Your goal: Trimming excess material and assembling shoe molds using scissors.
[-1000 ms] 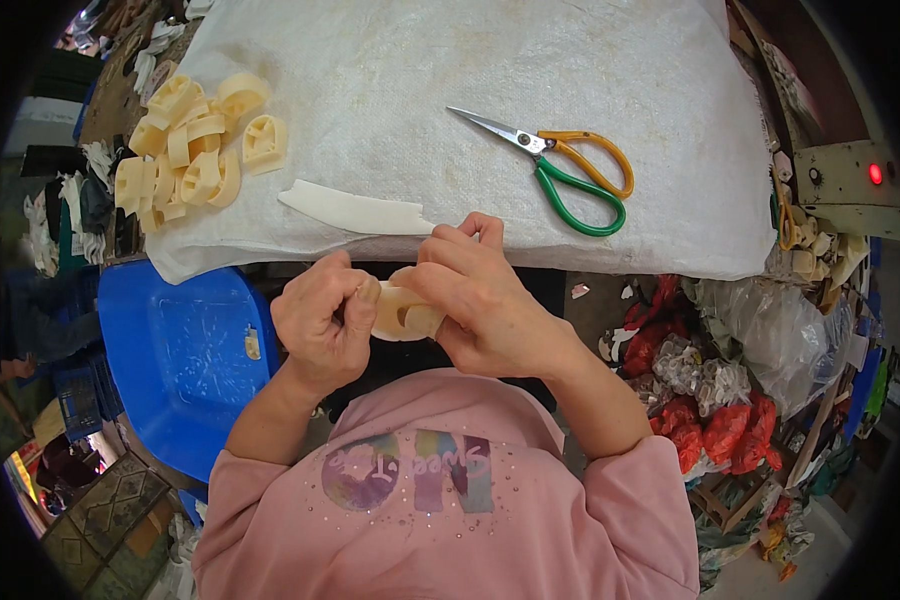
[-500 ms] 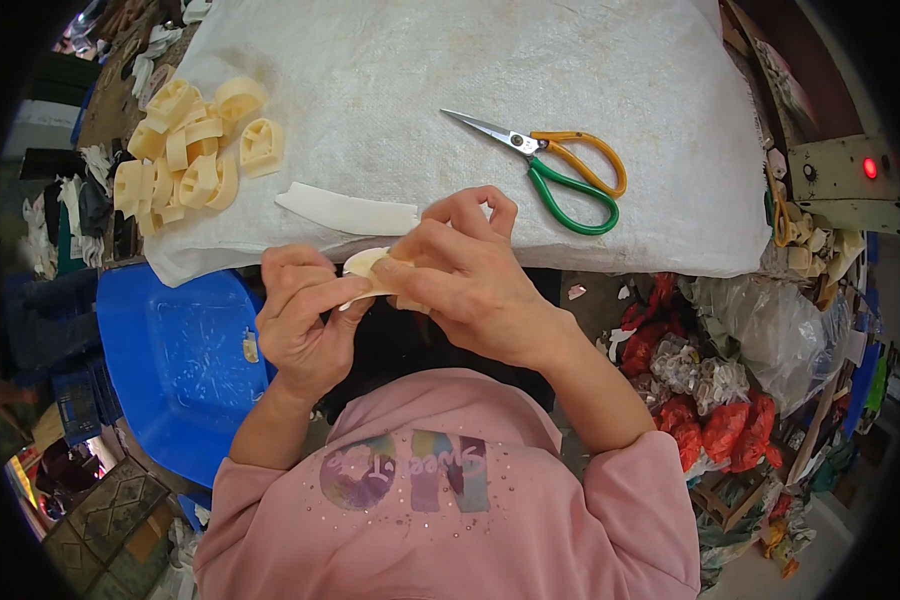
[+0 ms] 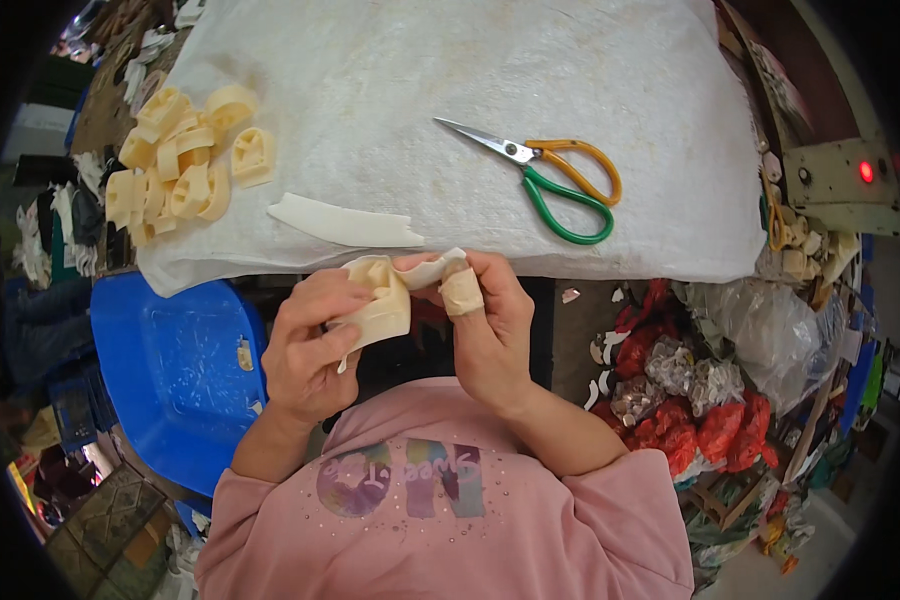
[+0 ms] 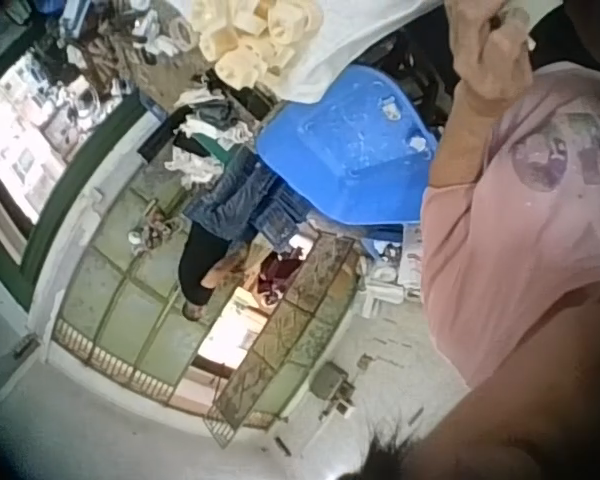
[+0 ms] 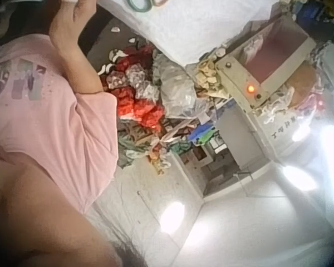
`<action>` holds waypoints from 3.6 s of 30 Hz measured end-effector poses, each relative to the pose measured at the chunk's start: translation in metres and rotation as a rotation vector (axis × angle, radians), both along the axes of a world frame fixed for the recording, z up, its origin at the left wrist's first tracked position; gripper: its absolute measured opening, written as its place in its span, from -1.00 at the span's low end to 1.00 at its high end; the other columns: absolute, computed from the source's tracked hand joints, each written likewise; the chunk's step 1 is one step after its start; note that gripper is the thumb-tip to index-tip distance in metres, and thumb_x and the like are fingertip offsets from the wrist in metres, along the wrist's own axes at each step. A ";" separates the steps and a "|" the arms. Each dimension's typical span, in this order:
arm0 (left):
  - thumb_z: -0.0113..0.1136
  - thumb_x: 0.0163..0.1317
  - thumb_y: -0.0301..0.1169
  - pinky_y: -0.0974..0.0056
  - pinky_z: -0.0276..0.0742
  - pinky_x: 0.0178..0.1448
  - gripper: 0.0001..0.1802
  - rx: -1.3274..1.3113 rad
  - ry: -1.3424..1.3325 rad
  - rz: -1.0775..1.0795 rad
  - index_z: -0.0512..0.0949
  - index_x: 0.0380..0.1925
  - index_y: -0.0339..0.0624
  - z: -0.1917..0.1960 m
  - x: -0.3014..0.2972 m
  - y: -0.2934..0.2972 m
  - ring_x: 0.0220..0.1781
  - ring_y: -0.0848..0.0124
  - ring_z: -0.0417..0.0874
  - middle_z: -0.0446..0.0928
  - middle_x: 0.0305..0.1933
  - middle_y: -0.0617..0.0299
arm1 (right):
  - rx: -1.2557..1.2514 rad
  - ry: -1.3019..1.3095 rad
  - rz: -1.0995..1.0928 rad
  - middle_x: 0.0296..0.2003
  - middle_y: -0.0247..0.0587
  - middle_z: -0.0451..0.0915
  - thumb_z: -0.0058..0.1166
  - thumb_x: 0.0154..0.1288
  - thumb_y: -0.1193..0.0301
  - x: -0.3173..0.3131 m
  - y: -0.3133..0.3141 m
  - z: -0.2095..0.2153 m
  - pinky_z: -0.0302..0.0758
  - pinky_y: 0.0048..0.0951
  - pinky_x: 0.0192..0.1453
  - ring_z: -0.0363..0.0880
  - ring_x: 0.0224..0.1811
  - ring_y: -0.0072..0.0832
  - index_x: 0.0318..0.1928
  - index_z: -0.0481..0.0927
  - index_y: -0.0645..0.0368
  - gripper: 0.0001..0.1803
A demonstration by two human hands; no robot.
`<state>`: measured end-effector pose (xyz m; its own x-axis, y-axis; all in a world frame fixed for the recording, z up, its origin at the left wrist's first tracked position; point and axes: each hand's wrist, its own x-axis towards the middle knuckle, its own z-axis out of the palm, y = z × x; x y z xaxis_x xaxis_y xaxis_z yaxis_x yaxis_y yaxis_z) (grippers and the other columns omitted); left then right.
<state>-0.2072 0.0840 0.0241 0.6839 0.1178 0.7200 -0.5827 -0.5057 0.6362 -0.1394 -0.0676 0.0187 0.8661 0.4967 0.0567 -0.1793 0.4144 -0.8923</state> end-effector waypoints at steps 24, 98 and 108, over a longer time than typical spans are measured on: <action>0.20 -0.11 -0.72 0.06 0.54 -0.23 -0.82 0.322 0.077 0.073 0.39 -0.55 -0.33 0.005 0.002 -0.010 -0.21 0.04 0.54 0.49 -0.19 -0.05 | 0.005 0.407 0.149 -0.19 -0.17 0.57 -0.08 0.38 0.41 0.016 -0.017 0.011 0.56 -0.36 0.01 0.60 -0.12 -0.45 -0.07 0.45 0.35 -0.75; 0.16 0.13 -0.68 0.26 0.52 -0.20 -0.86 -0.064 0.375 0.141 0.41 -0.36 -0.31 0.000 -0.001 -0.014 -0.23 0.20 0.58 0.51 -0.21 -0.03 | -0.333 0.082 0.333 -0.18 -0.18 0.58 0.03 0.35 0.25 0.043 -0.019 0.011 0.45 -0.53 -0.16 0.51 -0.22 -0.56 0.13 0.41 0.31 -0.54; 0.13 -0.16 -0.85 0.28 0.57 -0.27 -0.72 -0.046 0.181 -0.052 0.39 -0.44 -0.34 -0.009 0.008 -0.015 -0.27 0.17 0.63 0.51 -0.24 -0.06 | -0.324 0.176 0.652 -0.23 -0.12 0.63 0.28 0.08 0.42 0.064 -0.014 0.005 0.48 -0.60 -0.27 0.56 -0.28 -0.57 0.17 0.35 0.29 -0.36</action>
<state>-0.1988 0.0689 0.0150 0.8077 0.1088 0.5795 -0.4816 -0.4454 0.7548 -0.0754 -0.0813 0.0238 0.3731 0.8806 -0.2922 -0.4504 -0.1034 -0.8868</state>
